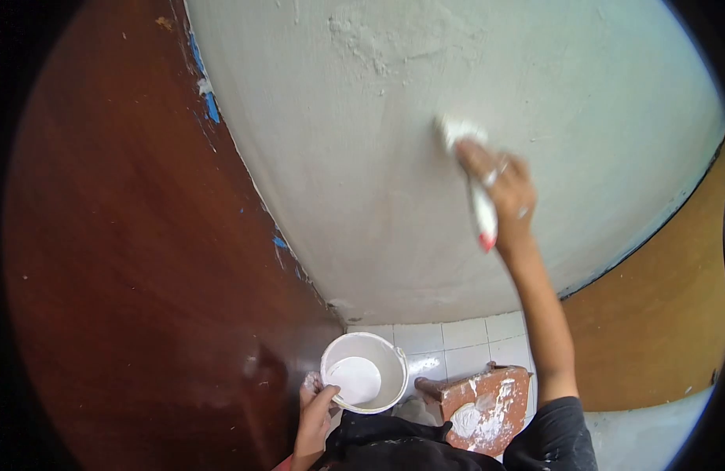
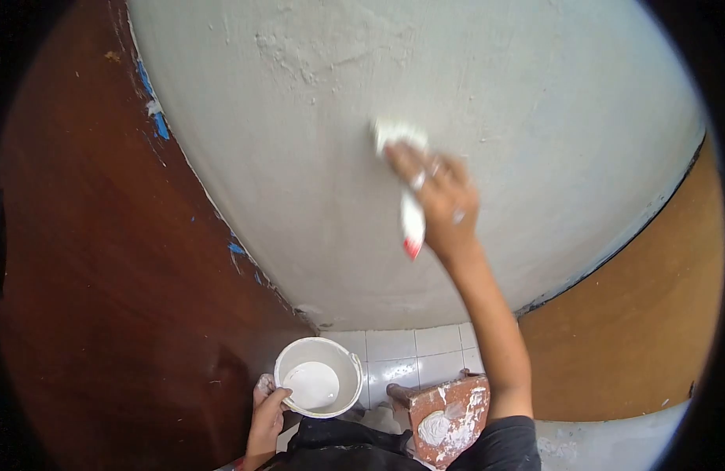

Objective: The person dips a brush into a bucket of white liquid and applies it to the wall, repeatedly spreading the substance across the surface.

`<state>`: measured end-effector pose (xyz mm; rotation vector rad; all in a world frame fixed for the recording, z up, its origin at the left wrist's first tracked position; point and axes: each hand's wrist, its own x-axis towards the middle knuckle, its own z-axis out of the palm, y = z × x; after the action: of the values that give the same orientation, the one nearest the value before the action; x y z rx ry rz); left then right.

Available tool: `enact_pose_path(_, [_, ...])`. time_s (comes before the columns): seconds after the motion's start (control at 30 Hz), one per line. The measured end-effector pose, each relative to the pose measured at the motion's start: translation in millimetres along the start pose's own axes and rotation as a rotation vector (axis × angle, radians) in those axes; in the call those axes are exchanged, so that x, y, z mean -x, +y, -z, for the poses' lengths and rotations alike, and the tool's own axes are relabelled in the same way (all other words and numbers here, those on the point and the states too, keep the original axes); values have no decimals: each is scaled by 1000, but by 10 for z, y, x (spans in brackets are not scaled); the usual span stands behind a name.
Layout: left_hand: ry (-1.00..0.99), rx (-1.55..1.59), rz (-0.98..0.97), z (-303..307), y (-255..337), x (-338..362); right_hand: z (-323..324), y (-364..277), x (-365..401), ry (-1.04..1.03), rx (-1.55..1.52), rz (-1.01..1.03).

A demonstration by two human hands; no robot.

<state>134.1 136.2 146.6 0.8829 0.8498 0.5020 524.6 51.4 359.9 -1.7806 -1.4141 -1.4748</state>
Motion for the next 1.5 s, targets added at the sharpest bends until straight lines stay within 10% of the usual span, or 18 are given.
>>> enact_pose_path(0.23, [54, -38, 22, 120, -133, -80, -789, -963, 2053, -470, -353, -128])
enact_pose_path(0.57, [89, -46, -27, 198, -369, -1, -387, -487, 510, 9, -128, -186])
enact_pose_path(0.87, [209, 35, 0, 431, -1003, 45, -1546, -1611, 3497, -629, -329, -140])
enact_pose_path(1.23, [337, 1, 54, 753, -1615, 155, -1442, -1440, 2508, -90, -185, -247])
enact_pose_path(1.5, [314, -16, -38, 916, -1872, 221, -2282, -2311, 4794, -616, -298, -182])
